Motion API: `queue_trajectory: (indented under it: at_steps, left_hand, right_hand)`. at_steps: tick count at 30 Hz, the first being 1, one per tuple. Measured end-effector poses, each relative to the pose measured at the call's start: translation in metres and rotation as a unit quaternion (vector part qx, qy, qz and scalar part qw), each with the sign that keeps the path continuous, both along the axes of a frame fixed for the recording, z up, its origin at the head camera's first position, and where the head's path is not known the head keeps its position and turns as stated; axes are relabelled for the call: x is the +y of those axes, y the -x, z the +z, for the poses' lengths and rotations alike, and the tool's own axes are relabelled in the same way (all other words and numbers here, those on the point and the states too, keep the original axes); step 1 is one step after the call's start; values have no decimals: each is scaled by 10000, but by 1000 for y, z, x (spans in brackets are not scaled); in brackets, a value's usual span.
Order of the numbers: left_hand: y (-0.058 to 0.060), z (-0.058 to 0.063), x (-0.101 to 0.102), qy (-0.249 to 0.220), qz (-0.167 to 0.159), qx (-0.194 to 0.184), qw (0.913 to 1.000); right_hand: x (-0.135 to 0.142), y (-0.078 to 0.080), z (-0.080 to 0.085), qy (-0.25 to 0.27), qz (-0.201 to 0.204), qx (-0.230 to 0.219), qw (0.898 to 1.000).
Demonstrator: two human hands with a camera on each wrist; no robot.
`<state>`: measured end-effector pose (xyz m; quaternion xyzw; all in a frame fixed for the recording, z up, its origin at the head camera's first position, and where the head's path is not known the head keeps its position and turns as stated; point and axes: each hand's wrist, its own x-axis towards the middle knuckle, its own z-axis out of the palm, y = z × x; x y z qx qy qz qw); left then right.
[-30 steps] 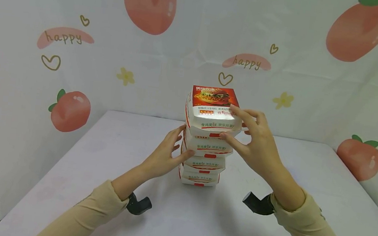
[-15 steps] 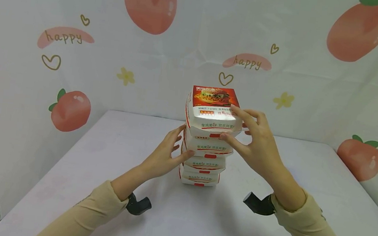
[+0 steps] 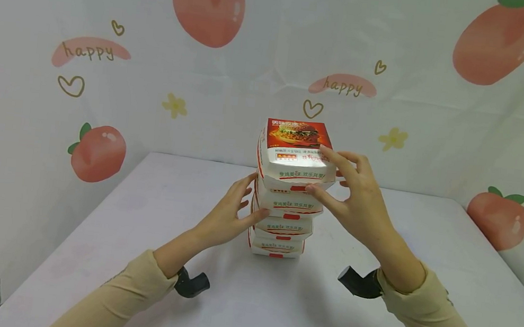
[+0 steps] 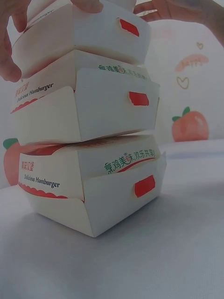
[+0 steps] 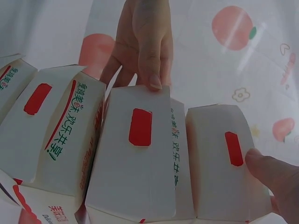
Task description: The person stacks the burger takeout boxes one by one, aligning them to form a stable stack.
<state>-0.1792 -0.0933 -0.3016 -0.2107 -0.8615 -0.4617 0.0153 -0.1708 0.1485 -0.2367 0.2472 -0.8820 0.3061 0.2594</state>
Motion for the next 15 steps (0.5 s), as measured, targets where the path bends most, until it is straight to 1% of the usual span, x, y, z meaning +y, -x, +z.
queue_trajectory:
  at_steps: [12, 15]
  left_hand:
    - [1, 1, -1, 37, 33, -53, 10000]
    - [1, 1, -2, 41, 85, -123, 9999]
  right_hand:
    - [0, -2, 1, -3, -4, -47, 10000]
    - [1, -4, 2, -19, -40, -40, 10000]
